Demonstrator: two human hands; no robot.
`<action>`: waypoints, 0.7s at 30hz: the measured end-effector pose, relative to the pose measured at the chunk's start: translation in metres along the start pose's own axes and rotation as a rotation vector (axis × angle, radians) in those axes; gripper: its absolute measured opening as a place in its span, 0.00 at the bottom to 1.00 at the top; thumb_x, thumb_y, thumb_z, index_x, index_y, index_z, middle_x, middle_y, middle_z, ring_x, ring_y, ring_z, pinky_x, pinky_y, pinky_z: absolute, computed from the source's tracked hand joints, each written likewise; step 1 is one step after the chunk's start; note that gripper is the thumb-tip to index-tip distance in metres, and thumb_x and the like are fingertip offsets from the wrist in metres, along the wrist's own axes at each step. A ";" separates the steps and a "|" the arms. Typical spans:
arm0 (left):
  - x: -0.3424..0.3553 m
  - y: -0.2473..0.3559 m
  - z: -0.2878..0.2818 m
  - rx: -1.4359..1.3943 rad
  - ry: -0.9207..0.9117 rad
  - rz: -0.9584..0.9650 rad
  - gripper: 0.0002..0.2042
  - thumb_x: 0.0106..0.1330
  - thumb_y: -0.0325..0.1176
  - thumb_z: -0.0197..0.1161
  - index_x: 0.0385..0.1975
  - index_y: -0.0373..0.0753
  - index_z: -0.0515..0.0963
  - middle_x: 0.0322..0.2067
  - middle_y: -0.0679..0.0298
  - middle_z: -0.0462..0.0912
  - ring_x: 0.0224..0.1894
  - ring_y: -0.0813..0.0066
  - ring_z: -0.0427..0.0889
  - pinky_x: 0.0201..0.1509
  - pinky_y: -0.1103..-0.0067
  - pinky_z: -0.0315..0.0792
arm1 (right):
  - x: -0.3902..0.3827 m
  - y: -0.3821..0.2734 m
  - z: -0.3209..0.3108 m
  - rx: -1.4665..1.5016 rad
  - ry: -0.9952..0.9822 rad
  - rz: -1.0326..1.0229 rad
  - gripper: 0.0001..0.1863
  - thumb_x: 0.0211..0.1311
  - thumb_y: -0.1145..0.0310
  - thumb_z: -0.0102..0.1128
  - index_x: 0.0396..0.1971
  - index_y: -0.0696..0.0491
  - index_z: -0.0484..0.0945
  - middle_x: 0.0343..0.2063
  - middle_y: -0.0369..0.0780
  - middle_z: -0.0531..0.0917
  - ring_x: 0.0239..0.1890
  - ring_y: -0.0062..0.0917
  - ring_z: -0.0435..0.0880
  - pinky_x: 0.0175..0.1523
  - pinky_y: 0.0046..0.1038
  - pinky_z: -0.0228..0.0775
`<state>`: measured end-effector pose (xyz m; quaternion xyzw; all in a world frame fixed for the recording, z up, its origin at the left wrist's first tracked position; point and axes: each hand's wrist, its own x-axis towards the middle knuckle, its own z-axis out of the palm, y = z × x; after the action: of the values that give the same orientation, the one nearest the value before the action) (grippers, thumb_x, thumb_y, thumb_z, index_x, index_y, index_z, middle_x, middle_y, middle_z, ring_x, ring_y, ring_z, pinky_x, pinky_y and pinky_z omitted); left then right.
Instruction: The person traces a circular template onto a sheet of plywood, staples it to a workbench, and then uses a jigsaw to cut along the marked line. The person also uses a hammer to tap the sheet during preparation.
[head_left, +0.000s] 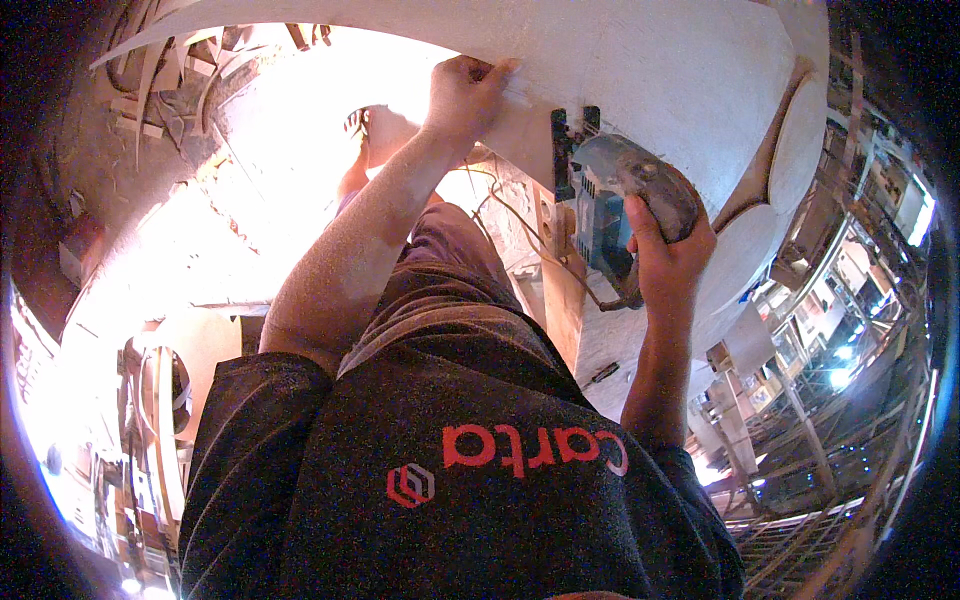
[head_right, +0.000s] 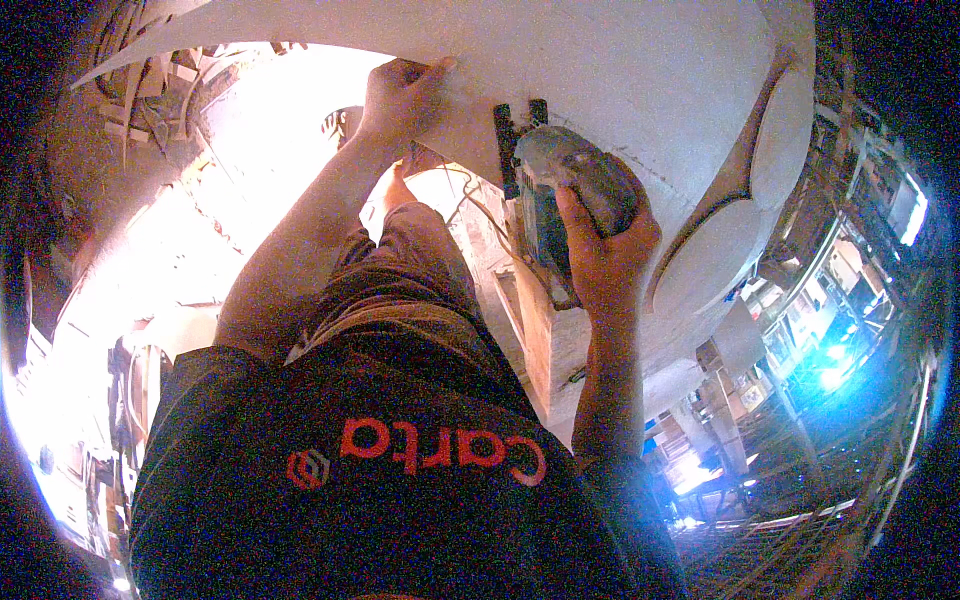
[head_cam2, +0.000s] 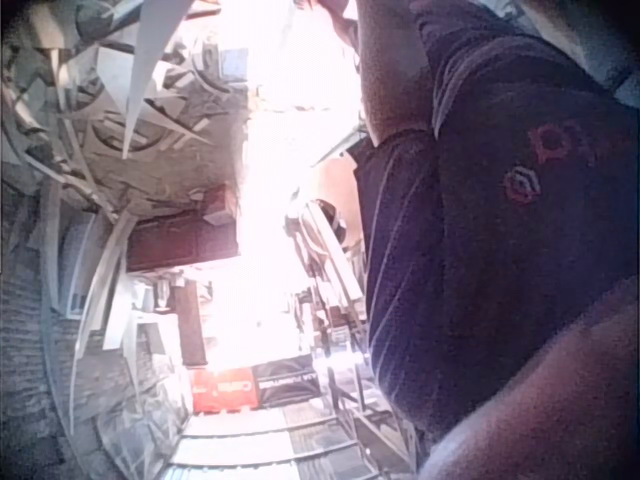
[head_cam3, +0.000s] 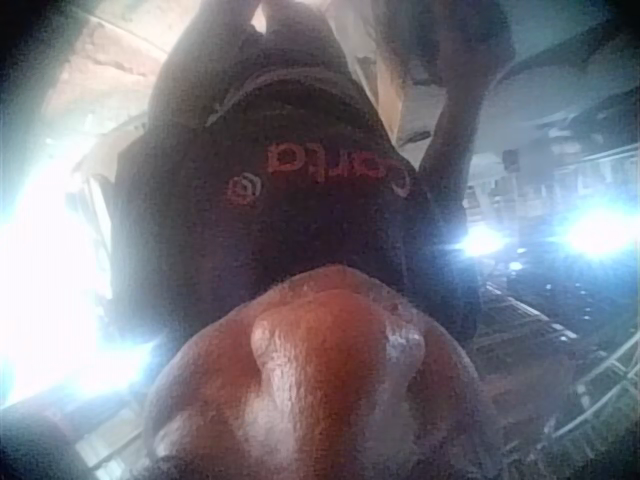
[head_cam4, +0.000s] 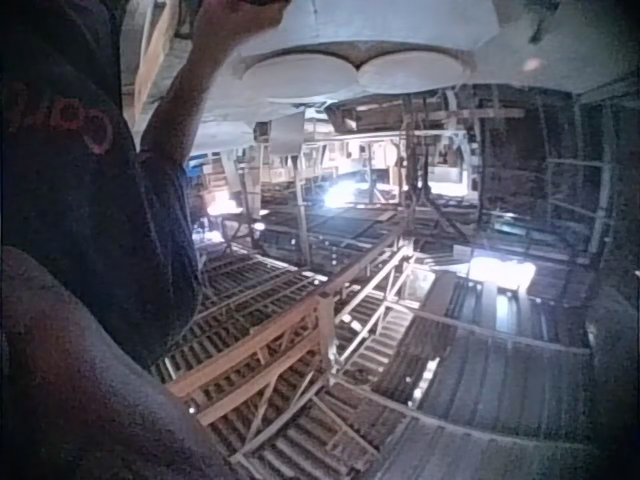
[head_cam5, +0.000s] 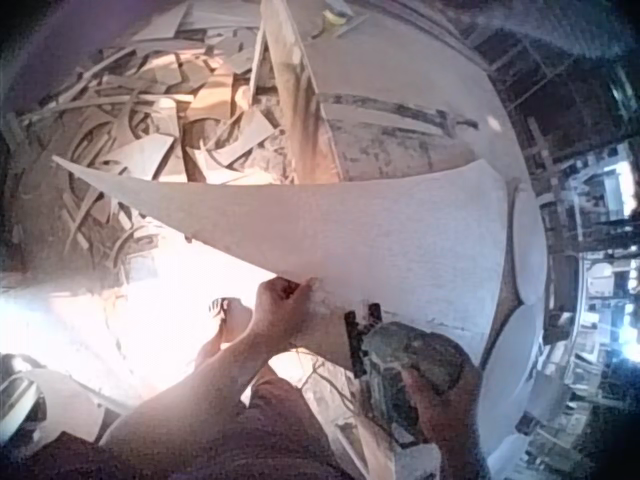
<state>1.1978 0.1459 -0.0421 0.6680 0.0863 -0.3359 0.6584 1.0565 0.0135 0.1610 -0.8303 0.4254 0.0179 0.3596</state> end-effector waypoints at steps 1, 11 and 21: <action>0.000 0.000 0.001 -0.016 -0.001 -0.011 0.16 0.63 0.38 0.70 0.30 0.26 0.82 0.24 0.60 0.84 0.25 0.78 0.79 0.29 0.76 0.74 | 0.001 0.000 0.000 0.000 -0.003 -0.002 0.24 0.55 0.69 0.73 0.50 0.62 0.78 0.44 0.45 0.86 0.46 0.31 0.85 0.55 0.32 0.76; -0.007 0.013 -0.001 0.031 0.013 0.000 0.16 0.62 0.38 0.70 0.28 0.26 0.81 0.22 0.60 0.84 0.24 0.78 0.78 0.28 0.76 0.74 | 0.003 -0.007 0.002 0.051 -0.024 0.022 0.23 0.56 0.70 0.72 0.50 0.62 0.79 0.44 0.44 0.86 0.46 0.30 0.85 0.55 0.31 0.76; -0.003 0.006 -0.002 0.078 -0.018 -0.030 0.17 0.64 0.38 0.69 0.30 0.25 0.82 0.24 0.58 0.85 0.25 0.78 0.80 0.30 0.75 0.75 | 0.007 -0.016 0.005 0.054 -0.016 0.052 0.22 0.56 0.70 0.73 0.49 0.61 0.79 0.42 0.43 0.86 0.41 0.27 0.85 0.48 0.28 0.78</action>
<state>1.1994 0.1482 -0.0356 0.6887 0.0773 -0.3547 0.6276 1.0743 0.0176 0.1644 -0.8087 0.4444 0.0224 0.3847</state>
